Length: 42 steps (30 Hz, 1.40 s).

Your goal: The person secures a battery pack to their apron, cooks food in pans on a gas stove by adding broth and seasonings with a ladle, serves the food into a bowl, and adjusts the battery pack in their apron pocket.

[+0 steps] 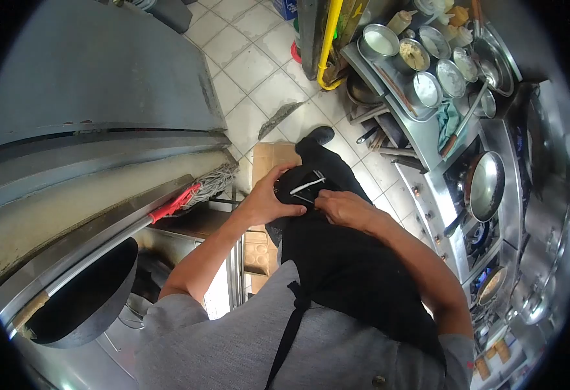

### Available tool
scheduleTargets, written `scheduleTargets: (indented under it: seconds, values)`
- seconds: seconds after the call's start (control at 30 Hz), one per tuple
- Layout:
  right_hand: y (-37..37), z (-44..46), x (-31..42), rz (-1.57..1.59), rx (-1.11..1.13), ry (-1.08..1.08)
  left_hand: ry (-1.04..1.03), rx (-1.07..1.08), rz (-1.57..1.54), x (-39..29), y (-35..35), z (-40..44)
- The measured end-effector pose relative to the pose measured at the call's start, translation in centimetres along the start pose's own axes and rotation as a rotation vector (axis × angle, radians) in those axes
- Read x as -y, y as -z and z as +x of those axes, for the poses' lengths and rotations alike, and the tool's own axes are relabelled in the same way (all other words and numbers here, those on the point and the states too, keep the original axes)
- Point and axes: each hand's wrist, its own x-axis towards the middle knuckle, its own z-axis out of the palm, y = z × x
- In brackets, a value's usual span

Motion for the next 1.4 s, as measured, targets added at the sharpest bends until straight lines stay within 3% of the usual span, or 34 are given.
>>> scheduleTargets:
  seconds: [0.17,0.27,0.33,0.4,0.43,0.5,0.6,0.63,0.67,0.73,0.83,0.9,1.0,1.07,1.13,1.23,1.4]
  values:
    - [2.8,-3.0,3.5,0.037,-0.159,-0.038,-0.067,-0.136,0.362,-1.7,-1.9,-0.7]
    - [3.2,-3.8,2.9,0.129,-0.27,-0.069,0.071,-0.202,0.464,-2.0,-3.1,-0.8]
    - [3.1,-3.6,0.9,0.159,-0.333,-0.08,0.009,-0.16,0.398,-1.5,-2.5,-0.1]
    - [2.8,-2.2,-0.3,0.311,-0.426,-0.427,-0.032,-0.133,0.329,-0.9,-1.3,-0.2]
    - [2.9,-1.5,-0.2,0.374,-0.404,-0.612,-0.067,-0.018,0.217,-0.7,-0.5,-0.2]
    - [1.4,-0.5,-1.0,0.297,-0.387,-0.599,-0.062,0.185,-0.096,0.3,1.0,-0.2]
    - [1.0,1.1,-1.5,0.155,-0.29,-0.566,0.076,0.228,-0.122,0.8,2.0,0.0]
    - [0.9,1.3,-1.4,0.114,-0.317,-0.566,0.121,0.149,0.116,1.5,2.2,0.1]
    - [0.8,1.4,-1.1,0.08,-0.343,-0.571,0.122,0.148,0.116,0.8,2.3,0.1]
    - [1.7,0.5,0.6,0.092,-0.349,-0.527,-0.117,-0.217,0.663,-1.9,2.4,-0.2]
    - [2.4,-0.5,1.4,0.021,-0.47,-0.395,-0.125,-0.229,0.462,-4.5,3.0,-0.7]
    - [2.1,-1.1,0.5,0.174,-0.476,-0.561,-0.119,-0.184,0.367,-3.7,2.5,-2.0]
    - [2.4,-0.3,1.5,-0.009,-0.474,-0.438,-0.26,-0.038,0.674,-3.1,3.5,0.1]
    - [2.7,-0.6,1.4,0.064,-0.457,-0.454,-0.186,0.059,0.283,-3.3,3.4,-0.4]
    - [2.3,-0.6,0.7,0.198,-0.506,-0.584,-0.152,0.065,0.296,-3.5,2.9,-0.7]
    - [2.2,-0.3,1.1,0.173,-0.548,-0.577,-0.021,-0.288,0.379,-1.2,0.0,0.8]
    - [1.1,0.1,1.2,0.154,-0.639,-0.563,-0.006,-0.241,0.403,0.1,-0.9,1.2]
